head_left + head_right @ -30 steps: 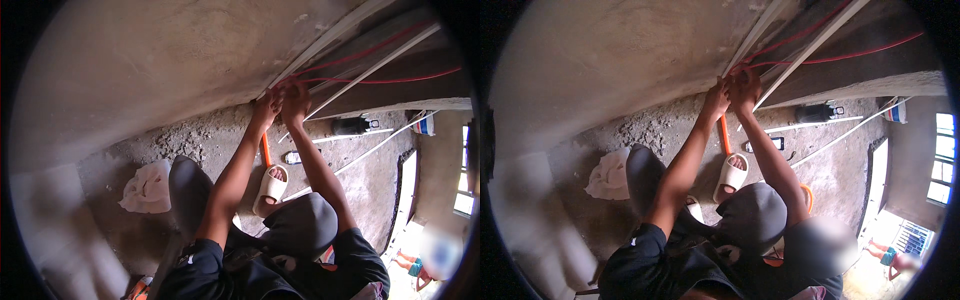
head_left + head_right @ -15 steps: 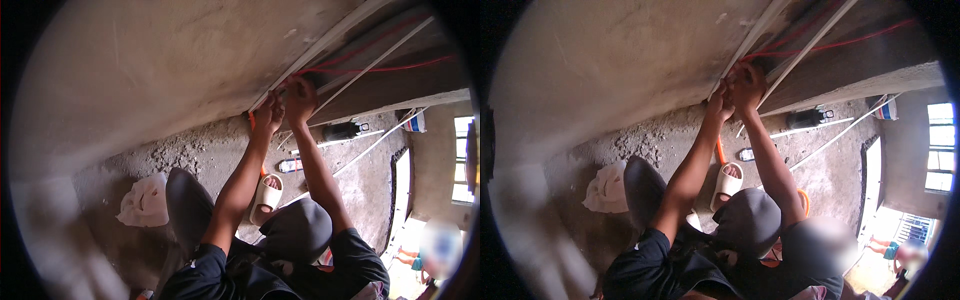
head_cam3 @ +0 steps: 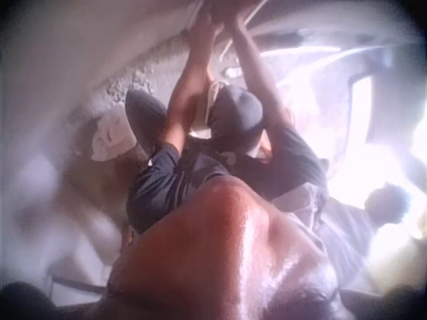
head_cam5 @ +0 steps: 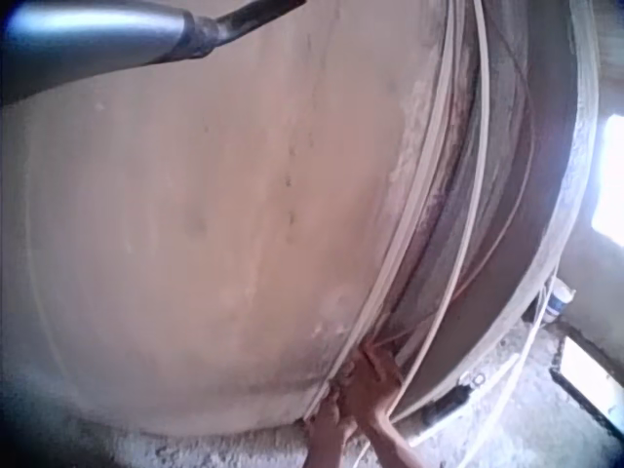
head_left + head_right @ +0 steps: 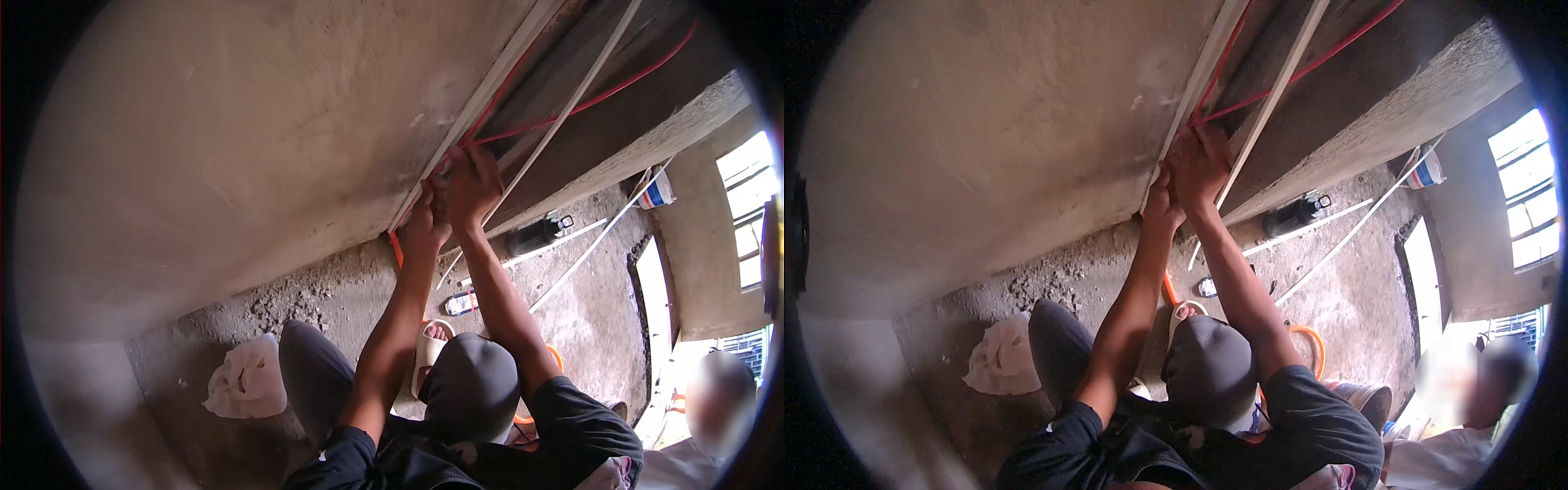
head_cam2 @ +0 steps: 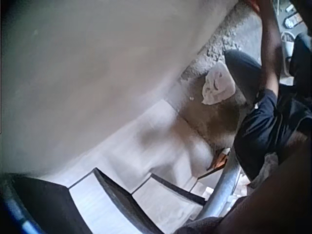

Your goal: Installing white plastic casing and routing electrical wires along a concrete wall.

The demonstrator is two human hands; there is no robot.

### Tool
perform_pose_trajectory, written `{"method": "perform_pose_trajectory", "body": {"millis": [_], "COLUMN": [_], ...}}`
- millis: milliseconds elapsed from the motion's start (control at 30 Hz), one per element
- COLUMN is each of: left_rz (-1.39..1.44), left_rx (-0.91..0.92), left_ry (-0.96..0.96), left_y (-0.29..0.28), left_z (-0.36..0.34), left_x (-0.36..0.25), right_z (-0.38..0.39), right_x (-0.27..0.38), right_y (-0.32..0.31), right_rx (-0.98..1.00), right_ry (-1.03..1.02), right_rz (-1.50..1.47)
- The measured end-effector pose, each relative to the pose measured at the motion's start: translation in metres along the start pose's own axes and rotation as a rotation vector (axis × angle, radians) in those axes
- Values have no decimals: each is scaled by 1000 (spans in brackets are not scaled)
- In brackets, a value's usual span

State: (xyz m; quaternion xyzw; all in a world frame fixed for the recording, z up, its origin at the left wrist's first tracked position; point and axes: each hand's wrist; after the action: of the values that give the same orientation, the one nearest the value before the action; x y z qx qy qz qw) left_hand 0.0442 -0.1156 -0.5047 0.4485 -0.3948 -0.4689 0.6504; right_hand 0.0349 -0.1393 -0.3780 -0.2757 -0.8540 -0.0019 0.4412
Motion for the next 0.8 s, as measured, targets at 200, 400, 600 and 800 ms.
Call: {"method": "perform_pose_trajectory", "body": {"millis": [200,400,600,800], "left_rz": [-45,-107,-231,-196], "left_rx": [137,517,362,553], "left_ry": [-2,-34,-2,-20], "left_y": [19,74,80,113], "left_z": [11,33,37,40], "left_x": [-3,1,5,2], "right_z": [-6,-26,-41,-66], "right_x": [0,3,19,52], "right_y": [-2,-6,-1,3], "right_rx": [69,-29,-52,-264], "right_ry": [29,-203,-145,-301], "right_rz": [-121,-43,-82,-48]}}
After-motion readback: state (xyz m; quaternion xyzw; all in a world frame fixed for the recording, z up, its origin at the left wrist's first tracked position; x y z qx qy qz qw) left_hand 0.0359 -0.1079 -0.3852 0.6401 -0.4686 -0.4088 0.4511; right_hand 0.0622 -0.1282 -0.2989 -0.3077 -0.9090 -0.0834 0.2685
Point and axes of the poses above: each hand's wrist, its own z-axis away from the middle knuckle, its own y-axis out of the palm, x = y × z, and after that the axes turned 12 degrees about y, right-handed
